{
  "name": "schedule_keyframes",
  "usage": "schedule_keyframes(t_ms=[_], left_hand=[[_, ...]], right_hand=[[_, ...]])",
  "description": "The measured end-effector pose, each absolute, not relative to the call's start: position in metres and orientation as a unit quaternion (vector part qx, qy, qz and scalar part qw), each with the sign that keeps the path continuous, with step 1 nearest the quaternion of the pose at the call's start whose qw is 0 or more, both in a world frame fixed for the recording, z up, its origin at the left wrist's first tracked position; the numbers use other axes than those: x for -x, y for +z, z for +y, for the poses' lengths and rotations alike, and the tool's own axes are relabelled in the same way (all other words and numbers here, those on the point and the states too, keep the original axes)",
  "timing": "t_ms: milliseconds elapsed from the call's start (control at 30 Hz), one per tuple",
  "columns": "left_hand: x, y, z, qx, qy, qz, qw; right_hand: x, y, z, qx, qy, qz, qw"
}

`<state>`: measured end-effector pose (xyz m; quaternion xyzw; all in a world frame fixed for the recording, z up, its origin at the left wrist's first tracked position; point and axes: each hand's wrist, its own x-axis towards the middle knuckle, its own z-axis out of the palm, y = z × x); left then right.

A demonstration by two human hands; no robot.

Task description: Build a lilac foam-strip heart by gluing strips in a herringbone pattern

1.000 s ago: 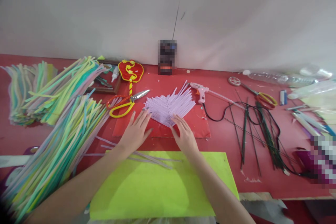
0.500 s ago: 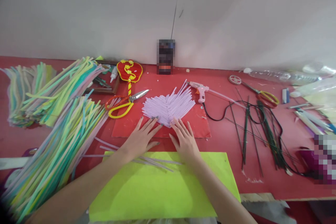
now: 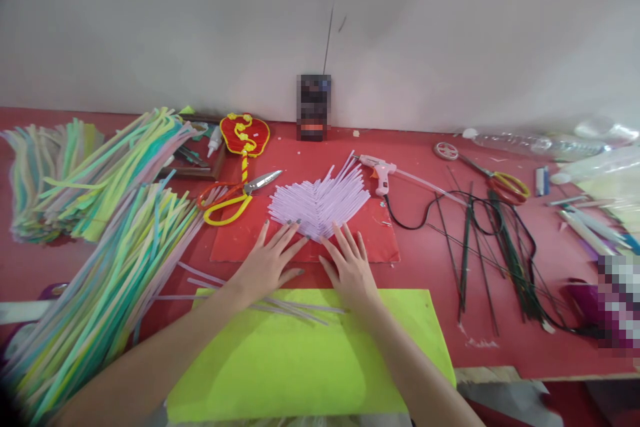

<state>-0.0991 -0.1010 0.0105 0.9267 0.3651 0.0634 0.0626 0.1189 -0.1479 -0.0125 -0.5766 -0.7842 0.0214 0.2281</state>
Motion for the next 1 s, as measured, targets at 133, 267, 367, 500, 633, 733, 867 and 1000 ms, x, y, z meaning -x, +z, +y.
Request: schedule_keyframes(t_ms=[133,267,367,500,633,733,867,1000], left_hand=[[0.0990,0.0092,-0.1006,-0.928,0.066,0.362,0.060],[0.0999,0.0073,-0.1003,-0.930,0.075,0.354,0.057],[0.1003,0.0073,-0.1002,-0.934,0.074,0.343,0.060],[0.0999,0.0079,-0.1000,-0.935,0.075,0.341,0.065],[0.0993,0.0074,-0.0999,-0.934,0.077,0.343,0.063],[0.0992,0.0069,-0.1000,-0.934,0.081,0.344,0.055],[0.0992,0.0074,-0.1001,-0.935,0.083,0.342,0.049],[0.0992,0.0081,-0.0993,-0.936,0.087,0.338,0.047]], right_hand=[[-0.1185,-0.0125,-0.1484,0.579,0.021,-0.781,0.232],[-0.1178,-0.0124,-0.1486,0.578,0.017,-0.781,0.234],[-0.1172,-0.0119,-0.1487,0.578,0.014,-0.782,0.232],[-0.1172,-0.0120,-0.1487,0.579,0.015,-0.781,0.233],[-0.1176,-0.0133,-0.1483,0.579,0.018,-0.781,0.234],[-0.1175,-0.0134,-0.1483,0.579,0.016,-0.780,0.237],[-0.1173,-0.0128,-0.1485,0.581,0.013,-0.781,0.229],[-0.1177,-0.0133,-0.1486,0.583,0.013,-0.782,0.219]])
